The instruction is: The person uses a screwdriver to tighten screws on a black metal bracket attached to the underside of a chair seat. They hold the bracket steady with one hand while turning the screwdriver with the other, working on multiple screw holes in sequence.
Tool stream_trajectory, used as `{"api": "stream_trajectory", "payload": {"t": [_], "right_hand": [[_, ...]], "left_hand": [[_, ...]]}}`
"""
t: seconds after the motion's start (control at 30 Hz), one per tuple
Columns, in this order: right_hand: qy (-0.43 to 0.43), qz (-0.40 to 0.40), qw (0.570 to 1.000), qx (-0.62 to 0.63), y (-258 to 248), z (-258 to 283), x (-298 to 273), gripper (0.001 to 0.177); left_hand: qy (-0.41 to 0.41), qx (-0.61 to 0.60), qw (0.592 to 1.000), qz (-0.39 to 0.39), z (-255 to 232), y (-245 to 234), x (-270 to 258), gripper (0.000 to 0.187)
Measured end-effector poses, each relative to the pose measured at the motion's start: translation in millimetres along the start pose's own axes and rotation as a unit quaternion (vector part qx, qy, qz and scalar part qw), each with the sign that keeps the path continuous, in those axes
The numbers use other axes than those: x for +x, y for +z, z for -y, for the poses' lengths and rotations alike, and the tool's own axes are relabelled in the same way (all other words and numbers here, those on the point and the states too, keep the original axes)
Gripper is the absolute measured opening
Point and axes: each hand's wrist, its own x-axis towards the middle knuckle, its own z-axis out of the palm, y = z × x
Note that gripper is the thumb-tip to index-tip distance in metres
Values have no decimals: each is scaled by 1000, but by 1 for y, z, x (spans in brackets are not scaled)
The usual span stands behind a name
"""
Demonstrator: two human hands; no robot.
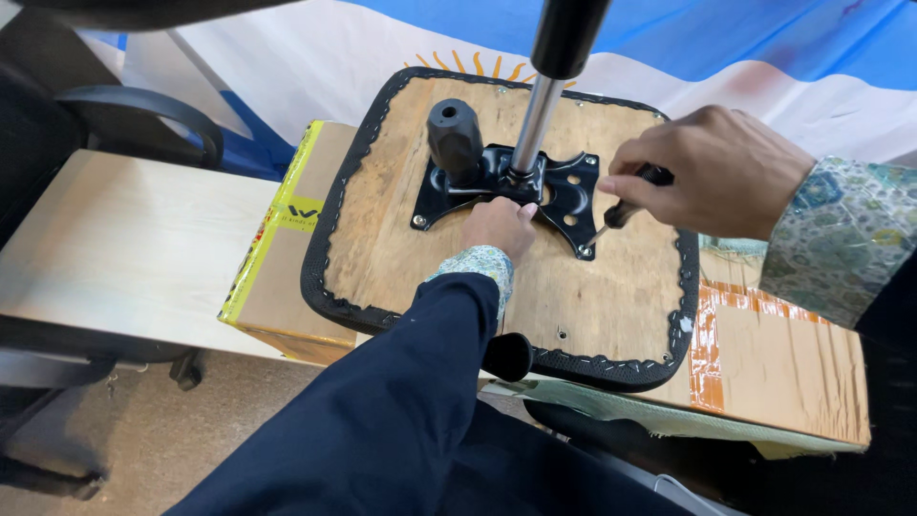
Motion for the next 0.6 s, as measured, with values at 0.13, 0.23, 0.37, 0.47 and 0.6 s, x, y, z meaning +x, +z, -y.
{"api": "stream_trajectory", "payload": {"t": [0.13, 0.23, 0.37, 0.47, 0.6], "right_hand": [[226, 87, 963, -117, 3, -7, -3, 52], [244, 106, 952, -148, -1, -8, -8, 63], [221, 107, 968, -43, -2, -5, -12, 36], [176, 67, 982, 0, -7, -5, -18, 22], [138, 1, 990, -16, -10, 3, -24, 38]], "left_hand": [[-9, -2, 1000, -4, 0, 2, -1, 41], [5, 10, 1000, -17, -1, 1, -2, 42], [11, 1, 1000, -13, -2, 0, -4, 40], [1, 6, 1000, 2, -3, -2, -3, 42], [0, -1, 1000, 1, -4, -2, -4, 41]]}}
